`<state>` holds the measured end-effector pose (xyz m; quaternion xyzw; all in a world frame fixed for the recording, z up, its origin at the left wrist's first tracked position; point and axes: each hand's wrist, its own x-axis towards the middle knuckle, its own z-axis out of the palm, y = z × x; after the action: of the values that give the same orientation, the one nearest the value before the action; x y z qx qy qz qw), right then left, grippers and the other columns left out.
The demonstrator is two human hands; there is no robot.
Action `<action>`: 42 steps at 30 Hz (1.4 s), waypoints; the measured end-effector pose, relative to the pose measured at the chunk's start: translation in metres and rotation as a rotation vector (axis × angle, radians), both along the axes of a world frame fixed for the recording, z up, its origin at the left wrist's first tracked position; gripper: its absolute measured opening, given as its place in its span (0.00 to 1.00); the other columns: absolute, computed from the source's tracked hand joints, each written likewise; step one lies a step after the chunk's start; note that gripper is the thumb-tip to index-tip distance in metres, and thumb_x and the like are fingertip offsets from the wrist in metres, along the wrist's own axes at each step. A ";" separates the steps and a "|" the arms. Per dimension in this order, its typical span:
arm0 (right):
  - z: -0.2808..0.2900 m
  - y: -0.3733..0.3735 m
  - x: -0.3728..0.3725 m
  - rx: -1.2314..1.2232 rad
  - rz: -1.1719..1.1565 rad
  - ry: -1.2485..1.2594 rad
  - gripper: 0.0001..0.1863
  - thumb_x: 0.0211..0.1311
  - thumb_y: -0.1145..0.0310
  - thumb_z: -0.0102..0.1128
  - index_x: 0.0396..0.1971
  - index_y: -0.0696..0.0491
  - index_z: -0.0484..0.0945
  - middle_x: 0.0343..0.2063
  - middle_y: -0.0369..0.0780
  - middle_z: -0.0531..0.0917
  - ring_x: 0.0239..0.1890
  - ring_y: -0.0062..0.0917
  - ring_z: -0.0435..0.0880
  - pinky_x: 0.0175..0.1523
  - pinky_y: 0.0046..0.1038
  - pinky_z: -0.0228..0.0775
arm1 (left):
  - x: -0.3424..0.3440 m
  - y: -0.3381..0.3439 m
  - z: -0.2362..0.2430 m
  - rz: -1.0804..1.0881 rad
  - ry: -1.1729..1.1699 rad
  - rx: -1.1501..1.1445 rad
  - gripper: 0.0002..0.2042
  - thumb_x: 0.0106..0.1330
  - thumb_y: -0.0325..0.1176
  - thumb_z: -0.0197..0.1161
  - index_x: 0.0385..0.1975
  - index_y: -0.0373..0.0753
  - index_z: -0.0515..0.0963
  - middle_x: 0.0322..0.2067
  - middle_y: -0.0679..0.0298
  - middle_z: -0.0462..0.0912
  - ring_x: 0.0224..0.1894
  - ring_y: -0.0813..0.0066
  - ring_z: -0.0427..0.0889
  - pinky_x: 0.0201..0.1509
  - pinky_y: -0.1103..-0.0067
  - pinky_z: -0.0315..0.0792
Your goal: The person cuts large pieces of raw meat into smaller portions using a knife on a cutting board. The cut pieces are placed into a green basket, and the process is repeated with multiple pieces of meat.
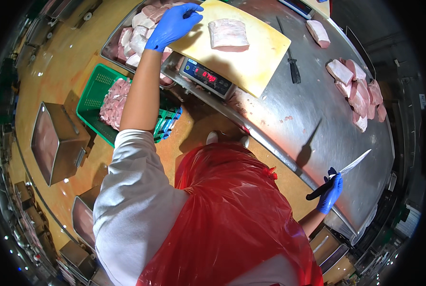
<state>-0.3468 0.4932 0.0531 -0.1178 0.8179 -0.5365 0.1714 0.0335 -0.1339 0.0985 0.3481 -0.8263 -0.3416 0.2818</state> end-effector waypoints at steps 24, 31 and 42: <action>0.042 0.200 0.097 0.078 -0.666 0.235 0.19 0.75 0.57 0.52 0.39 0.58 0.83 0.30 0.32 0.80 0.33 0.15 0.74 0.41 0.21 0.66 | -0.270 0.117 -0.108 -0.977 0.018 1.404 0.37 0.56 0.31 0.59 0.70 0.35 0.59 0.65 0.56 0.69 0.67 0.65 0.69 0.71 0.72 0.62; 0.181 0.253 0.149 0.251 -0.860 0.245 0.18 0.75 0.57 0.52 0.50 0.56 0.82 0.37 0.31 0.80 0.41 0.15 0.74 0.50 0.20 0.65 | -0.276 0.549 -0.051 -2.479 -0.229 0.757 0.42 0.66 0.42 0.66 0.72 0.31 0.50 0.68 0.50 0.60 0.68 0.58 0.63 0.68 0.70 0.64; -0.094 0.309 0.218 -0.420 -1.344 -0.116 0.21 0.70 0.45 0.54 0.38 0.49 0.79 0.36 0.37 0.85 0.41 0.26 0.82 0.46 0.35 0.71 | -0.503 0.400 -0.151 -1.436 -0.407 0.511 0.23 0.67 0.44 0.63 0.56 0.35 0.77 0.55 0.48 0.79 0.55 0.54 0.80 0.62 0.65 0.72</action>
<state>-0.1286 0.8020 -0.0412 0.4110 0.5821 -0.6781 -0.1801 -0.4697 0.2664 -0.0527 -0.1611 -0.7801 -0.5490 -0.2533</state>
